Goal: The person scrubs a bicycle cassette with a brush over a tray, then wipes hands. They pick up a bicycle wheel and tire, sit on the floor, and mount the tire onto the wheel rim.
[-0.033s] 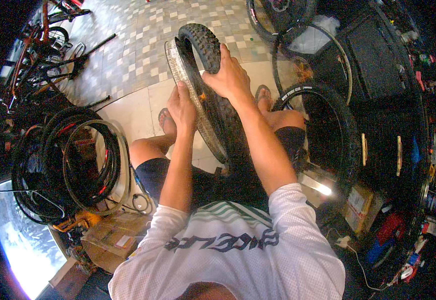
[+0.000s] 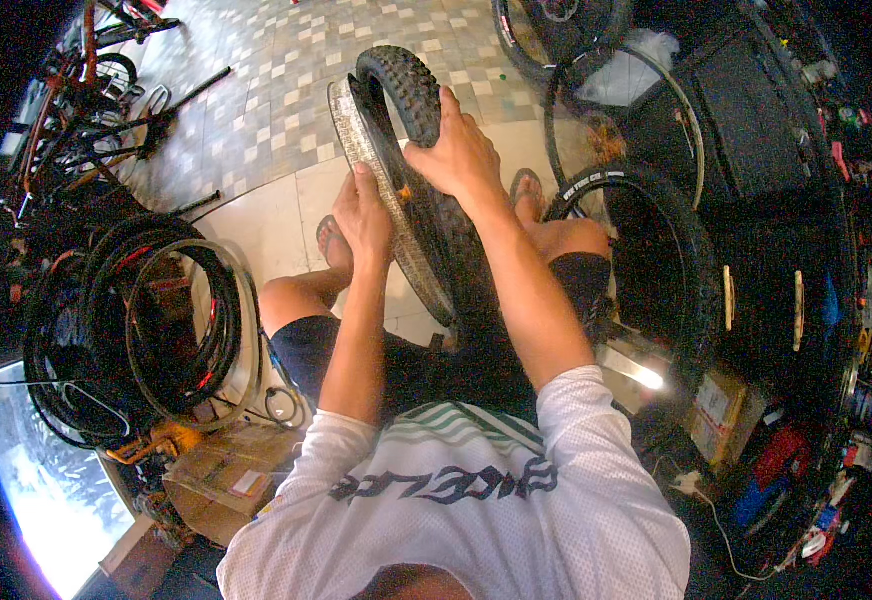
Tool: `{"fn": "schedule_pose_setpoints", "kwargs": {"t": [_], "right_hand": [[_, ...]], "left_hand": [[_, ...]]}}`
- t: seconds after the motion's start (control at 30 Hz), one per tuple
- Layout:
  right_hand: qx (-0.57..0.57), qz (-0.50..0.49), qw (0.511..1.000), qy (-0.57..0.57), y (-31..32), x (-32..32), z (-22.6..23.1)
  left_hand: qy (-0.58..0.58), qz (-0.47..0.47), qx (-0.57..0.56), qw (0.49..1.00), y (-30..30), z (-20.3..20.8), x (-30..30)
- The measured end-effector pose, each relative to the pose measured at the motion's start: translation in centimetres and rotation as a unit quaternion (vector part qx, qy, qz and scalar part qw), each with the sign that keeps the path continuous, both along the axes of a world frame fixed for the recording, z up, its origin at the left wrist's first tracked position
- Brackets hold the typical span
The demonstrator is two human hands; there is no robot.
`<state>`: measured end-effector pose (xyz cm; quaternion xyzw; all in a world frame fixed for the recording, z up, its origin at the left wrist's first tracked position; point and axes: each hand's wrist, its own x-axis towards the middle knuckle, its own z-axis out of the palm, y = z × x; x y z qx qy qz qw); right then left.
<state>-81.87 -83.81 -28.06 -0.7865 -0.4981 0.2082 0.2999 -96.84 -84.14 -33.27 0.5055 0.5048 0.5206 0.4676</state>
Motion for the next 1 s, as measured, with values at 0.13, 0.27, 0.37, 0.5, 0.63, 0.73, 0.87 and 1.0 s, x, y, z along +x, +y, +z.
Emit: {"fn": "schedule_pose_setpoints", "kwargs": {"t": [0.13,0.27,0.37,0.5,0.63,0.73,0.87,1.0], "right_hand": [[0.005,0.005,1.0,-0.001,0.3,-0.1,0.0],[-0.002,-0.001,1.0,-0.001,0.3,-0.2,-0.3],[0.009,0.003,1.0,0.0,0.4,0.0,-0.1],[0.015,0.012,1.0,0.008,0.4,-0.2,0.0],[-0.002,0.002,1.0,0.001,0.1,-0.6,0.1],[0.024,0.006,1.0,-0.002,0.1,-0.3,-0.6],[0.009,0.01,1.0,0.002,0.1,-0.3,-0.3],[-0.003,0.007,1.0,0.009,0.1,-0.3,0.2]], "left_hand": [[-0.026,0.017,0.0,1.0,-0.3,-0.2,0.3],[-0.022,0.003,0.01,1.0,-0.2,0.1,0.5],[-0.015,0.007,0.007,1.0,0.2,0.1,0.6],[0.006,-0.029,-0.029,0.999,0.8,-0.3,0.4],[0.064,-0.05,-0.051,0.995,0.2,0.0,-0.1],[-0.039,-0.019,0.012,0.999,-0.3,0.4,0.4],[-0.067,-0.026,-0.031,0.997,0.2,-0.6,-0.3],[0.001,-0.006,0.001,1.0,0.1,-0.2,0.1]]}}
